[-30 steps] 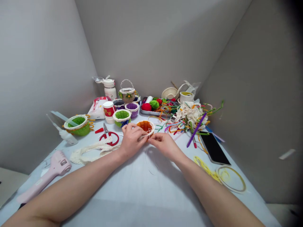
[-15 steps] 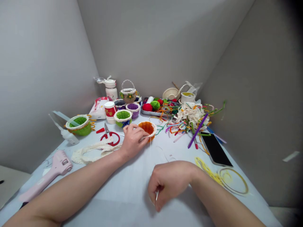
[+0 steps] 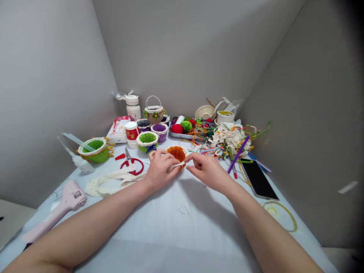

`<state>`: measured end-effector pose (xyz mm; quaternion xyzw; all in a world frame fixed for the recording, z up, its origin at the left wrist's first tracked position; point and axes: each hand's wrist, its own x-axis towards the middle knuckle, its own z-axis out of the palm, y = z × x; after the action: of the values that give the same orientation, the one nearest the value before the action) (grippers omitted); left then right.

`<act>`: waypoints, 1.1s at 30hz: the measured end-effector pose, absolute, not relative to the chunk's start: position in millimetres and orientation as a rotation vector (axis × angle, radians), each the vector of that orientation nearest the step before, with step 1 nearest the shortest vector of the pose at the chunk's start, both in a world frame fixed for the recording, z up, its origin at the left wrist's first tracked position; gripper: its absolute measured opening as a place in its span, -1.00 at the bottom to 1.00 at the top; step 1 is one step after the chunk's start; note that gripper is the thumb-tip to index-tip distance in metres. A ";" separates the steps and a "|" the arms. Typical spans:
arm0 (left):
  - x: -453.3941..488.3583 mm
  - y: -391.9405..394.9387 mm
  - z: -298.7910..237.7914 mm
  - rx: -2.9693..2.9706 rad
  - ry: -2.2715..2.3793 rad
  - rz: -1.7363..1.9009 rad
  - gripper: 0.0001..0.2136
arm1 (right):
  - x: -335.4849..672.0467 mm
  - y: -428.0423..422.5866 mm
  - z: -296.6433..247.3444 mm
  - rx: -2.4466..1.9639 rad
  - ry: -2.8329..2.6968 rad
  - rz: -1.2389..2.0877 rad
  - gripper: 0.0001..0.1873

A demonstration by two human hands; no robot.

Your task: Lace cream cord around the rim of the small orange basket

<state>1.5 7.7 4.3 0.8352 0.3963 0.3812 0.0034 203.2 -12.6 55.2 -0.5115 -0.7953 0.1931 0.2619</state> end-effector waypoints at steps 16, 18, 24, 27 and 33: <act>-0.7 8.7 4.1 2.615 1.227 1.236 -0.92 | 202.5 -0.7 30.9 -1.348 -2.137 0.493 -0.83; -0.7 8.9 3.9 2.613 1.242 1.230 -0.92 | 204.3 -5.2 39.3 -1.422 -2.105 0.480 -0.78; -0.4 7.4 6.1 2.641 1.227 1.216 -0.90 | 210.2 -20.6 62.9 -1.462 -2.134 0.558 -0.77; -0.2 7.4 6.6 2.640 1.236 1.208 -0.90 | 210.6 -20.6 66.4 -1.416 -2.120 0.600 -0.78; 0.5 8.9 3.9 2.592 1.259 1.209 -0.91 | 207.5 -11.5 58.6 -1.442 -2.051 0.674 -0.80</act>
<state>0.5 8.9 3.9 0.8294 0.4030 0.3868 0.0085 207.5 -11.5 58.6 -0.5350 -0.7607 0.2502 0.2694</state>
